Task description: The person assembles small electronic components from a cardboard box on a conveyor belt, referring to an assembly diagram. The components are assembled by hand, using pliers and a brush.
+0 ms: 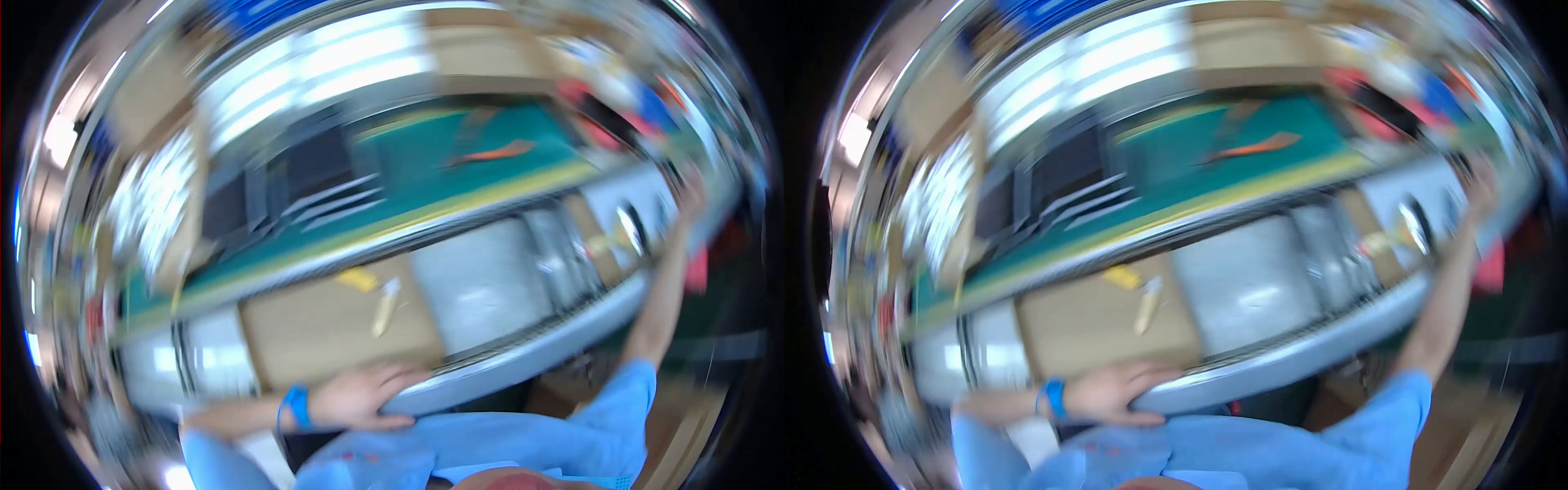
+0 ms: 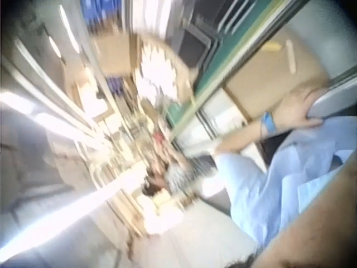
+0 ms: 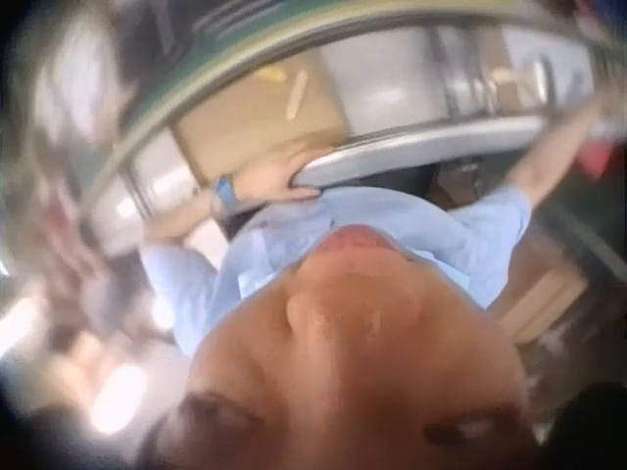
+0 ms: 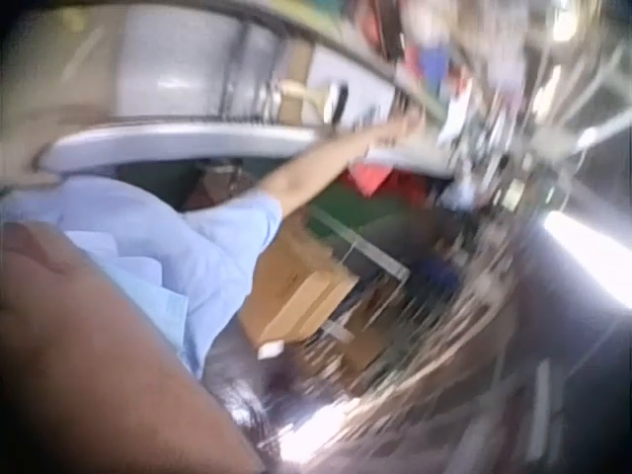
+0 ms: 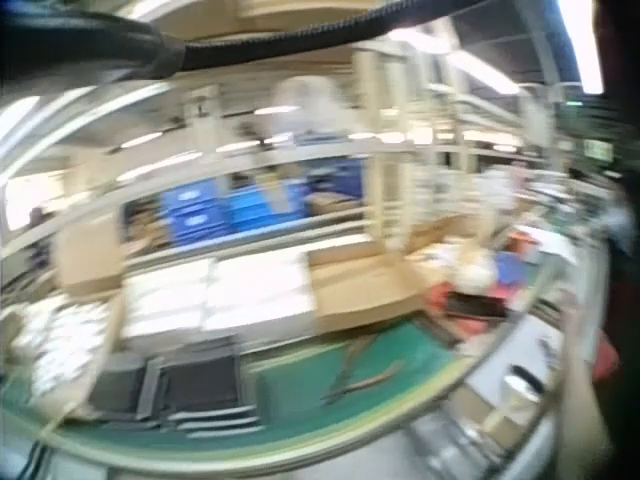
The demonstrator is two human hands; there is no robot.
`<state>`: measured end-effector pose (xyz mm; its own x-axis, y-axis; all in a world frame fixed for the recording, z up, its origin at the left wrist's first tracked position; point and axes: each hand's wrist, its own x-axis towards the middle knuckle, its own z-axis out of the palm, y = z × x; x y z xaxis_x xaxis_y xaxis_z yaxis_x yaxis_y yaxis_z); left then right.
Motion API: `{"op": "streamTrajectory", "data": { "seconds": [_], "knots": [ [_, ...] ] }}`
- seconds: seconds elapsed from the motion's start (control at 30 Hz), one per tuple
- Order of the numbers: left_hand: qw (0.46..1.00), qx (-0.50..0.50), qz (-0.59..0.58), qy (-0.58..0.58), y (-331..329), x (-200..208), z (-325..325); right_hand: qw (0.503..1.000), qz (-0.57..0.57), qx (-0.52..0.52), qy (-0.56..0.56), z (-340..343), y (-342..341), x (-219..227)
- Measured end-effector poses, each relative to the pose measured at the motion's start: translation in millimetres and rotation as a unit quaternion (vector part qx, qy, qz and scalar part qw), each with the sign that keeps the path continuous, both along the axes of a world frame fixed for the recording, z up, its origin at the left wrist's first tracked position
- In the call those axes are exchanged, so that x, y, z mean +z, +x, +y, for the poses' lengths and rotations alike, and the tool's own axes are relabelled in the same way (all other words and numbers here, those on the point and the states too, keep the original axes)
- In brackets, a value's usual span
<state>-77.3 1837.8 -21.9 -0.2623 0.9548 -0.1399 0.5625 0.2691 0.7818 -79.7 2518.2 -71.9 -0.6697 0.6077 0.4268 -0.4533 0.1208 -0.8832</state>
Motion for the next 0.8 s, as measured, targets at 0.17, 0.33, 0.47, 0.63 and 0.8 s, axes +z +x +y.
{"op": "streamTrajectory", "data": {
  "seconds": [0.17, 0.33, 0.47, 0.63, 0.8],
  "knots": [
    [0.996, 0.026, 0.002, 0.085, 21.4, -23.1, -25.8, 0.938, 0.000, -0.268, 0.222, -63.0, -16.0, 22.2],
    [0.986, 0.045, 0.089, 0.134, 34.1, -28.4, -26.5, 0.949, -0.021, 0.007, 0.314, -272.3, -43.8, 83.6],
    [0.933, 0.037, 0.274, 0.231, 61.0, -7.5, -45.3, 0.846, -0.037, 0.189, 0.497, -432.2, -30.7, 98.5],
    [0.893, 0.199, 0.297, 0.274, 99.8, 12.9, -144.6, 0.679, 0.100, 0.297, 0.663, -570.8, -4.6, 89.6],
    [0.746, 0.559, 0.295, 0.210, 172.6, -23.1, -266.8, 0.691, 0.071, 0.370, 0.616, -641.4, -4.8, 52.9]
  ]
}}
